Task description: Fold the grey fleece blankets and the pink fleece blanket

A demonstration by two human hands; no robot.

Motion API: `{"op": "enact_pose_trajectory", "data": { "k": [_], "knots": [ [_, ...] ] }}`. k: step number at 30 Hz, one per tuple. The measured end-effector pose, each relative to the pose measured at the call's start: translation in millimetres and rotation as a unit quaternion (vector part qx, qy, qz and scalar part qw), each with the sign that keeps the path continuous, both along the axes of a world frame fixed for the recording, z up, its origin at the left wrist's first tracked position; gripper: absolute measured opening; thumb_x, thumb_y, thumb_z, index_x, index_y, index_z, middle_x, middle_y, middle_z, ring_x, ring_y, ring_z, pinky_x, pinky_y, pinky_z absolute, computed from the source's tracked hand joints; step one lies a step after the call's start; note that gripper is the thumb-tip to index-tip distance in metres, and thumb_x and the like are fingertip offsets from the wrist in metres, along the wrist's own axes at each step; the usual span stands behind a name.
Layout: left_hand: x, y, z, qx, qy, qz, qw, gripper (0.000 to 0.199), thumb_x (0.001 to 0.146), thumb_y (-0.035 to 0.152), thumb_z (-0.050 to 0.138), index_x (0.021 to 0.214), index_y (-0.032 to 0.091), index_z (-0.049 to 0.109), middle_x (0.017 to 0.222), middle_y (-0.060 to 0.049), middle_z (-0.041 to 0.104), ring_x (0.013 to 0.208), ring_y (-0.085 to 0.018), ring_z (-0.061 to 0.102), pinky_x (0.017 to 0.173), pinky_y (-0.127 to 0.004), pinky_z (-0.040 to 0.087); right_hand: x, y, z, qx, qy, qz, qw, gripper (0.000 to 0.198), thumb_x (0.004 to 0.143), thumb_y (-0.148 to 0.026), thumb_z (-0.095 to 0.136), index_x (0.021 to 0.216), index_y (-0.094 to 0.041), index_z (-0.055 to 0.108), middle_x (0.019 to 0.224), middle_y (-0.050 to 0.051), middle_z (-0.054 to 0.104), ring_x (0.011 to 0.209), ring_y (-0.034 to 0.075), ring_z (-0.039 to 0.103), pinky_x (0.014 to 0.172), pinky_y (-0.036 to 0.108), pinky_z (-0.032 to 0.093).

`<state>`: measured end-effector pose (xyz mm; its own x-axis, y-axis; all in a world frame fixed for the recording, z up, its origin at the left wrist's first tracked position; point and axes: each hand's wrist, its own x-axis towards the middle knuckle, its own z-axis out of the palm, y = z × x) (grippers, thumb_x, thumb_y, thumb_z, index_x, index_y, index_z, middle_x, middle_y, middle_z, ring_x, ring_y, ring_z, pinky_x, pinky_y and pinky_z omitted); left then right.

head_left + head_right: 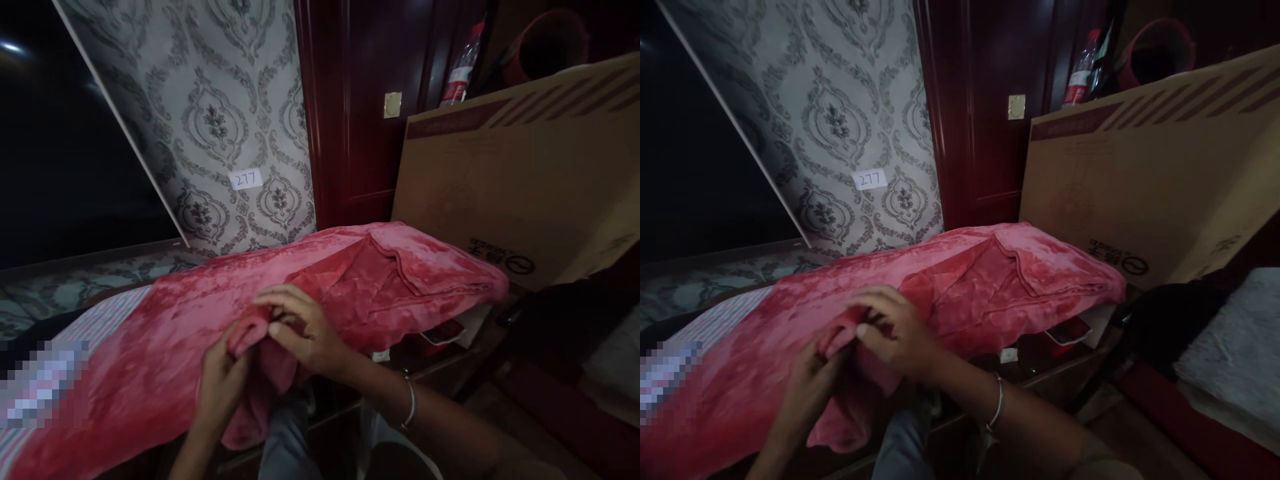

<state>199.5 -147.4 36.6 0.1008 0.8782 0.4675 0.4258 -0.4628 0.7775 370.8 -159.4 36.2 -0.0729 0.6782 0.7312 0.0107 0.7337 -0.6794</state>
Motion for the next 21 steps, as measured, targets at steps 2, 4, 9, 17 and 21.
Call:
{"op": "enact_pose_trajectory", "data": {
  "k": [2, 4, 9, 17, 21],
  "knots": [
    [-14.7, 8.8, 12.2, -0.037, -0.028, 0.053, 0.998, 0.034, 0.070, 0.050, 0.061, 0.084, 0.021, 0.071, 0.071, -0.001, 0.068, 0.073, -0.024, 0.067, 0.064, -0.033, 0.057, 27.3, 19.3, -13.5, -0.032, -0.005, -0.036, 0.999, 0.035, 0.090, -0.026, 0.057, 0.123, -0.025, 0.066, 0.128, 0.008, 0.061, 0.090, 0.016, 0.066, 0.079, 0.032, 0.056],
    [-34.7, 20.8, 29.7, -0.071, -0.068, 0.118, 0.988, 0.037, 0.066, 0.057, 0.066, 0.077, 0.022, 0.068, 0.063, 0.001, 0.063, 0.062, -0.023, 0.062, 0.053, -0.033, 0.052, 65.2, 44.8, -34.9, -0.043, -0.015, -0.134, 0.990, 0.028, 0.087, -0.025, 0.055, 0.111, -0.023, 0.070, 0.117, 0.008, 0.066, 0.086, 0.017, 0.066, 0.077, 0.032, 0.056],
    [-82.1, 61.7, 89.9, -0.045, -0.183, 0.213, 0.959, 0.030, 0.054, 0.044, 0.075, 0.073, 0.025, 0.064, 0.056, 0.003, 0.058, 0.053, -0.019, 0.055, 0.045, -0.030, 0.042, 166.2, 99.0, -87.5, -0.094, -0.107, -0.334, 0.932, 0.031, 0.075, -0.018, 0.052, 0.098, -0.021, 0.072, 0.104, 0.009, 0.072, 0.101, 0.024, 0.066, 0.096, 0.045, 0.053],
    [-98.2, 101.0, 169.1, 0.036, -0.114, 0.185, 0.975, 0.032, 0.063, 0.042, 0.073, 0.085, 0.019, 0.069, 0.069, 0.001, 0.066, 0.085, -0.024, 0.066, 0.058, -0.034, 0.047, 217.6, 147.5, -96.8, -0.092, -0.117, -0.401, 0.904, 0.062, 0.070, -0.013, 0.050, 0.132, -0.014, 0.060, 0.140, 0.018, 0.056, 0.134, 0.029, 0.049, 0.117, 0.051, 0.038],
    [-95.9, 111.4, 191.4, 0.053, -0.039, 0.204, 0.977, 0.033, 0.074, 0.043, 0.071, 0.088, 0.013, 0.069, 0.076, -0.001, 0.066, 0.085, -0.020, 0.063, 0.062, -0.036, 0.044, 235.3, 171.6, -87.8, -0.091, -0.131, -0.438, 0.885, 0.073, 0.070, -0.012, 0.050, 0.143, -0.010, 0.049, 0.149, 0.019, 0.050, 0.142, 0.030, 0.042, 0.122, 0.051, 0.031]
  ]
}}
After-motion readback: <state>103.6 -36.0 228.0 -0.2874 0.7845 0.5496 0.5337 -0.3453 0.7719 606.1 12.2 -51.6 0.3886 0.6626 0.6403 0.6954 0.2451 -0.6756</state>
